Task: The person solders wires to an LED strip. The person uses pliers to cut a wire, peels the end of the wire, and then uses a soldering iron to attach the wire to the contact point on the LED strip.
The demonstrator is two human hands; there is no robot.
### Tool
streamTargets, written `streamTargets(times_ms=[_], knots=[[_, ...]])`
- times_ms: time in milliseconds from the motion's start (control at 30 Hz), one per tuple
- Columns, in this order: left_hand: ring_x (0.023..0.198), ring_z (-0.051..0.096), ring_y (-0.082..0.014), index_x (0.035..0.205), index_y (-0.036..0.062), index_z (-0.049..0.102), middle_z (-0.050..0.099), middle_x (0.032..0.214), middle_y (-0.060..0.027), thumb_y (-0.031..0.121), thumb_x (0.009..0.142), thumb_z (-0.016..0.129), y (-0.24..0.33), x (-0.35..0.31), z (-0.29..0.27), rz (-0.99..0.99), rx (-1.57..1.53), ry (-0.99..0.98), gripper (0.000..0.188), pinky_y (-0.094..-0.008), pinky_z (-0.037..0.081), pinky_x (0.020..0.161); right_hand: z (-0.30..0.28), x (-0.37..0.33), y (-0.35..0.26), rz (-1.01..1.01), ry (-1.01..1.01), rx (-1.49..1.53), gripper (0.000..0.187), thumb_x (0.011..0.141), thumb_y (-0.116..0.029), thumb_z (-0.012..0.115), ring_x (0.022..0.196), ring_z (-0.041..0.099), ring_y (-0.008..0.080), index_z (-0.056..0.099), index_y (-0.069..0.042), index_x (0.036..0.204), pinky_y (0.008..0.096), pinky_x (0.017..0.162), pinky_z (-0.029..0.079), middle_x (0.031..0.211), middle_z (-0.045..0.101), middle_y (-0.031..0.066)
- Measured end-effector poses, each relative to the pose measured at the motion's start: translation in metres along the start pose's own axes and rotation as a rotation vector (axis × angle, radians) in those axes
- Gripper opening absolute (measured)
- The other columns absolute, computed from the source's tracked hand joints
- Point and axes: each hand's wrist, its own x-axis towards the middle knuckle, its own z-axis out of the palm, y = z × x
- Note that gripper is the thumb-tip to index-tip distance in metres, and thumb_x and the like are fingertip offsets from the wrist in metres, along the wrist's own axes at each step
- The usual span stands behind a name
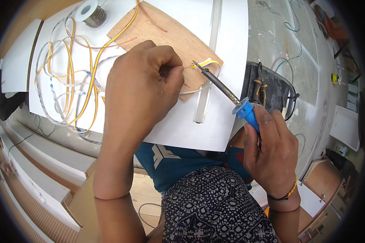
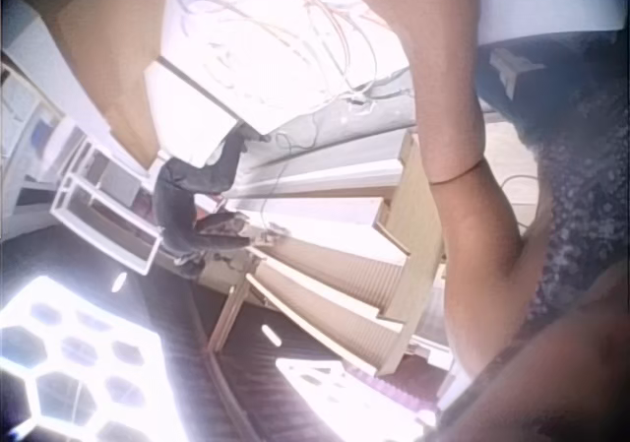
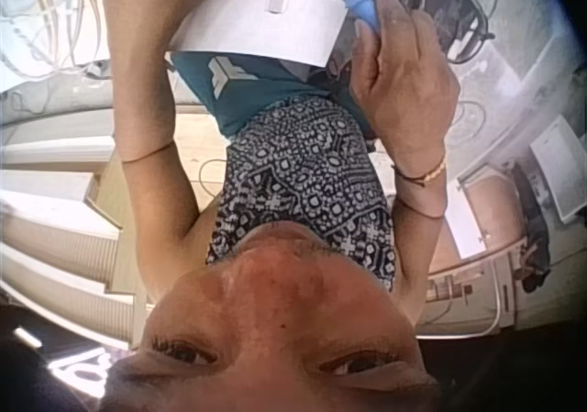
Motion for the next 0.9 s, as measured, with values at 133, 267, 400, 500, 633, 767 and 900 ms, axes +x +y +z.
streamTargets(times_ms=[133, 267, 400, 500, 633, 767, 900], knots=[[0.066, 0.063, -0.0173, 0.085, 0.0002, 0.073, 0.067, 0.076, -0.0081, 0.01, 0.084, 0.076, -0.0003, 0.0028, -0.0013, 0.016, 0.028, -0.019, 0.011, -0.0308, 0.051, 0.065, -0.0005, 0.0006, -0.0041, 0.005, -0.013, -0.01, 0.037, 0.092, -0.01, 0.074, 0.078, 0.063, 0.0328, 0.067, 0.004, 0.125, 0.0425, 0.07, 0.053, 0.091, 0.06, 0.0151], [0.065, 0.062, -0.0183, 0.084, 0.0003, 0.073, 0.067, 0.074, -0.0084, 0.01, 0.084, 0.075, 0.0021, 0.0044, -0.0019, 0.008, 0.037, -0.032, 0.01, -0.0315, 0.05, 0.064, -0.0021, 0.0007, -0.0057, -0.007, 0.003, -0.032, 0.038, 0.091, -0.01, 0.075, 0.078, 0.064, 0.0327, 0.066, 0.005, 0.125, 0.0421, 0.069, 0.053, 0.091, 0.06, 0.0156], [0.065, 0.062, -0.017, 0.084, 0.0001, 0.073, 0.067, 0.075, -0.0078, 0.009, 0.083, 0.074, 0.0001, 0.0029, -0.0028, 0.008, 0.01, -0.028, 0.009, -0.0315, 0.05, 0.063, -0.003, 0.0019, -0.0071, -0.017, -0.004, -0.039, 0.039, 0.091, -0.009, 0.075, 0.078, 0.064, 0.0326, 0.066, 0.006, 0.126, 0.0416, 0.068, 0.054, 0.091, 0.06, 0.0161], [0.065, 0.062, -0.0161, 0.084, -0.0003, 0.073, 0.066, 0.075, -0.0076, 0.009, 0.084, 0.074, 0.0002, 0.0035, -0.0017, -0.004, -0.006, -0.036, 0.009, -0.0313, 0.05, 0.064, -0.0029, 0.0017, -0.0073, -0.027, -0.002, -0.051, 0.039, 0.091, -0.009, 0.075, 0.078, 0.064, 0.0326, 0.066, 0.006, 0.126, 0.0415, 0.069, 0.054, 0.091, 0.06, 0.016], [0.065, 0.062, -0.0154, 0.084, -0.001, 0.073, 0.066, 0.075, -0.0079, 0.008, 0.084, 0.074, 0.0009, 0.0037, -0.0023, -0.008, -0.001, -0.041, 0.009, -0.0311, 0.05, 0.064, -0.0012, 0.0002, -0.0068, -0.029, 0.001, -0.053, 0.039, 0.091, -0.009, 0.075, 0.079, 0.064, 0.0326, 0.066, 0.006, 0.125, 0.0415, 0.069, 0.054, 0.091, 0.061, 0.0161], [0.065, 0.062, -0.0154, 0.083, -0.0011, 0.072, 0.066, 0.074, -0.0078, 0.008, 0.083, 0.074, 0.0007, 0.0042, -0.0018, -0.005, 0.001, -0.037, 0.009, -0.0311, 0.05, 0.063, -0.0009, -0.0001, -0.0062, -0.034, -0.006, -0.06, 0.039, 0.091, -0.009, 0.075, 0.079, 0.064, 0.0327, 0.066, 0.006, 0.126, 0.0418, 0.069, 0.054, 0.091, 0.061, 0.0162], [0.064, 0.061, -0.0157, 0.083, -0.0008, 0.072, 0.065, 0.074, -0.0077, 0.008, 0.083, 0.074, 0.0005, 0.0044, -0.0015, 0.016, 0.005, -0.034, 0.009, -0.0312, 0.049, 0.062, 0.0005, -0.0004, -0.0052, -0.043, -0.001, -0.059, 0.04, 0.091, -0.009, 0.075, 0.078, 0.063, 0.0326, 0.065, 0.007, 0.126, 0.0418, 0.068, 0.053, 0.091, 0.06, 0.0163]])
